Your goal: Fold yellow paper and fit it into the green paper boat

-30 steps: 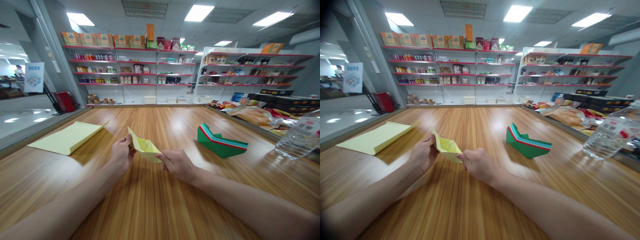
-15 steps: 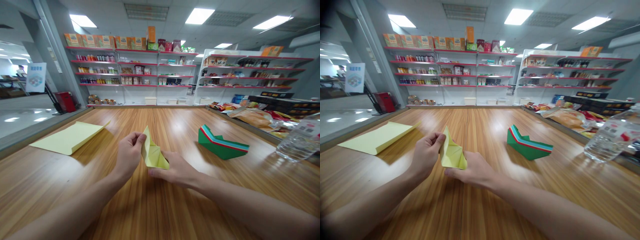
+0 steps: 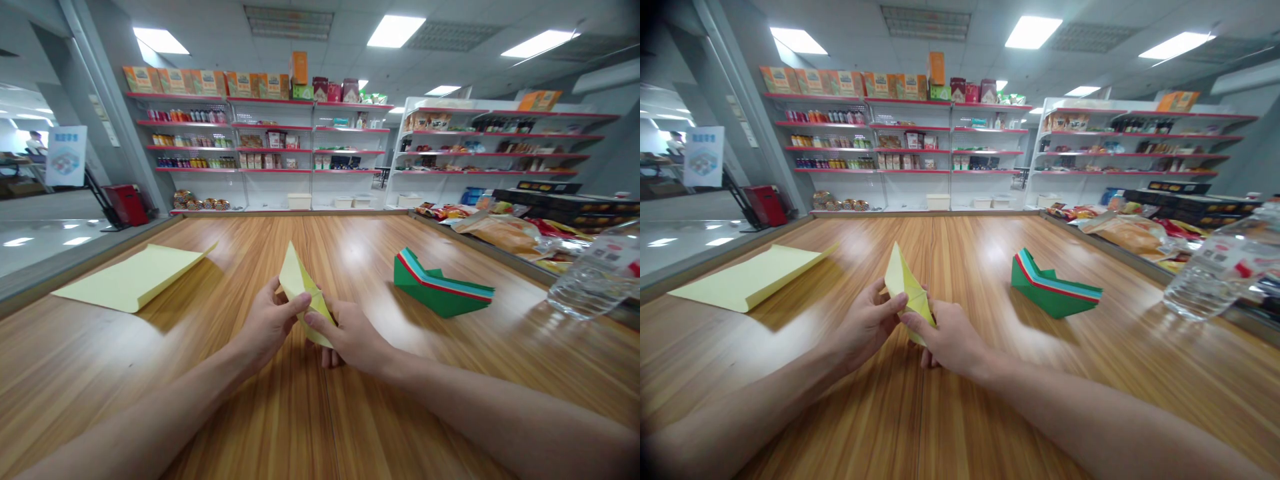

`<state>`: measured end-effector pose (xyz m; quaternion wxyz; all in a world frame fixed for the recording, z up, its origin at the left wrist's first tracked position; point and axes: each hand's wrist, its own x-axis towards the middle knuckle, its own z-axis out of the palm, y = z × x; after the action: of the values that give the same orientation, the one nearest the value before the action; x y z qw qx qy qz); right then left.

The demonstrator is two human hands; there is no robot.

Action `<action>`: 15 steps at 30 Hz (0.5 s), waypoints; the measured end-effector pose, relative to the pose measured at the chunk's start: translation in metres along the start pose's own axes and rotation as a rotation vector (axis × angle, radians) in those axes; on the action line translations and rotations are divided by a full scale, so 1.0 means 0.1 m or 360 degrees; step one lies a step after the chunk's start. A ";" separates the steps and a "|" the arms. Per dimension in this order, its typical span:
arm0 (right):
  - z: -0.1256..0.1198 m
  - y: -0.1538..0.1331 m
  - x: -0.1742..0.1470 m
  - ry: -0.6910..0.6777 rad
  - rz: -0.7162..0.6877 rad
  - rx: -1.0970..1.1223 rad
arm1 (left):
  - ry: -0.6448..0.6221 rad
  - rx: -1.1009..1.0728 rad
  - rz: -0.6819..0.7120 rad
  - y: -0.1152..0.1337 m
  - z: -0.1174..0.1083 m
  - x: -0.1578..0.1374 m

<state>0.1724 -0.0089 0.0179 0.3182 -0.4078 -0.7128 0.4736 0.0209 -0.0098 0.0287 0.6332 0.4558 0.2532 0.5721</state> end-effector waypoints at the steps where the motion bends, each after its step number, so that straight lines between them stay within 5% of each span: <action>1: 0.01 0.01 0.00 -0.0002 -0.0026 0.0006 | 0.0048 0.0002 -0.0007 -0.01 0.00 0.00; 8: 0.06 -0.02 -0.06 0.0099 -0.0216 -0.0176 | 0.0340 -0.0097 -0.0112 -0.07 0.08 -0.03; 12: 0.08 -0.05 -0.09 0.0298 -0.0497 -0.0468 | 0.0344 -0.0104 -0.0178 -0.08 0.12 -0.06; 15: 0.09 -0.05 -0.09 0.0328 -0.0503 -0.0468 | 0.0319 -0.0102 -0.0179 -0.08 0.15 -0.07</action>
<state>0.1680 -0.0218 0.0193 0.3965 -0.3793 -0.7929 0.2649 0.0359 -0.0199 0.0273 0.6501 0.3610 0.3219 0.5861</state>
